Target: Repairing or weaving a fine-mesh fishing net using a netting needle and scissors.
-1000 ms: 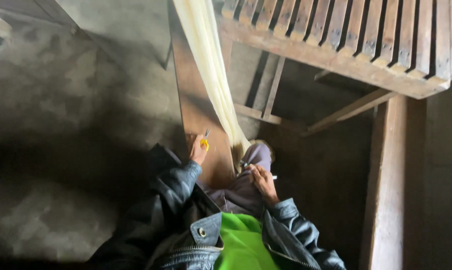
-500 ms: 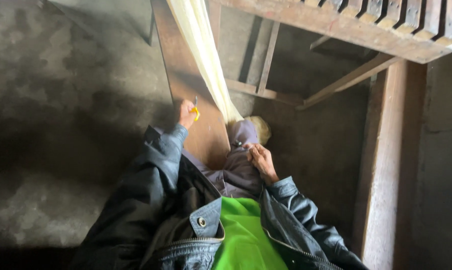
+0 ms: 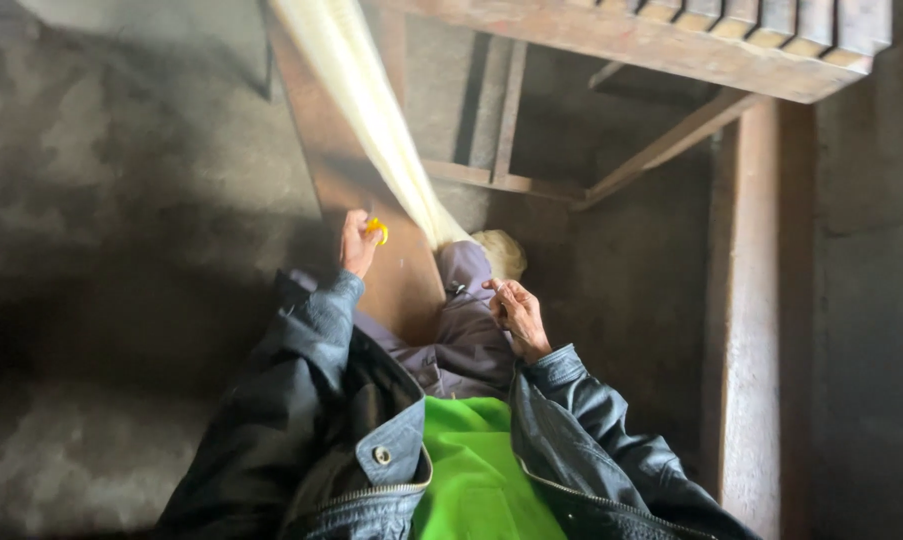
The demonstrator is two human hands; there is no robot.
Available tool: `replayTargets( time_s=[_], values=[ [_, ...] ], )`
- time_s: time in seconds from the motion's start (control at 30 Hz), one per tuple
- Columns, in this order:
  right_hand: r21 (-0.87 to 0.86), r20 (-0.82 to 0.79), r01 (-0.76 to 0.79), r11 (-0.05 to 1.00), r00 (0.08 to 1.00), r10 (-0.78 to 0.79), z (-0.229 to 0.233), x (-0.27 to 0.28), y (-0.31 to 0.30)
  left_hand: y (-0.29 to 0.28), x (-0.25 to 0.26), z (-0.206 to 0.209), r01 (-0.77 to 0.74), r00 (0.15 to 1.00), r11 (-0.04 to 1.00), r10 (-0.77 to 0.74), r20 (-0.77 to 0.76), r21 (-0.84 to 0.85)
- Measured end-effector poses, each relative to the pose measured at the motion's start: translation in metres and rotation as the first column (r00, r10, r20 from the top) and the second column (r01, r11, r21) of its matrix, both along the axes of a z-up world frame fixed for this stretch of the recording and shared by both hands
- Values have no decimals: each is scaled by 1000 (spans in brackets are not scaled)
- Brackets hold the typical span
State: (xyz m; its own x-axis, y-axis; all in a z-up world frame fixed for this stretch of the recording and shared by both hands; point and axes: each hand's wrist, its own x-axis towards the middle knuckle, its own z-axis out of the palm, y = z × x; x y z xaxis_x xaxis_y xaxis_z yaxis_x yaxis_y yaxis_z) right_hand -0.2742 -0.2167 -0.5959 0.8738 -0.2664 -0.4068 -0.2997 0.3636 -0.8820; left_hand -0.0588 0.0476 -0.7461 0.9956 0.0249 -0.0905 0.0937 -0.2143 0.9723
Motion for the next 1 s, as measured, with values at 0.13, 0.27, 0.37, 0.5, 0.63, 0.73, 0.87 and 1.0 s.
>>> replayTargets(
  time_s=[0.13,0.27,0.37,0.5,0.63,0.73,0.87,1.0],
  values=[
    [19,-3,64,998,998,-64,14,2,-5,-2,-2,3,8,1000,1000,-7,-15,26],
    [57,-1,134,989,991,-134,25,7,-3,-1,-7,10,-15,999,995,11,-34,-98],
    [83,13,139,987,990,-140,41,13,0,1,-13,20,0,996,997,-7,-86,-81],
    [132,86,135,982,985,-147,74,26,4,5,-9,17,119,991,871,-135,0,477],
    [234,143,144,961,973,-180,122,37,5,14,-5,18,146,986,888,-168,12,435],
    [253,261,94,963,952,-162,147,43,4,24,-9,15,113,984,924,-154,84,364],
    [354,274,92,931,941,-197,174,49,7,-16,-64,90,138,972,982,-159,174,129],
    [460,269,41,887,945,-184,183,49,21,-79,-114,120,193,955,926,-253,-155,-325]
  ],
)
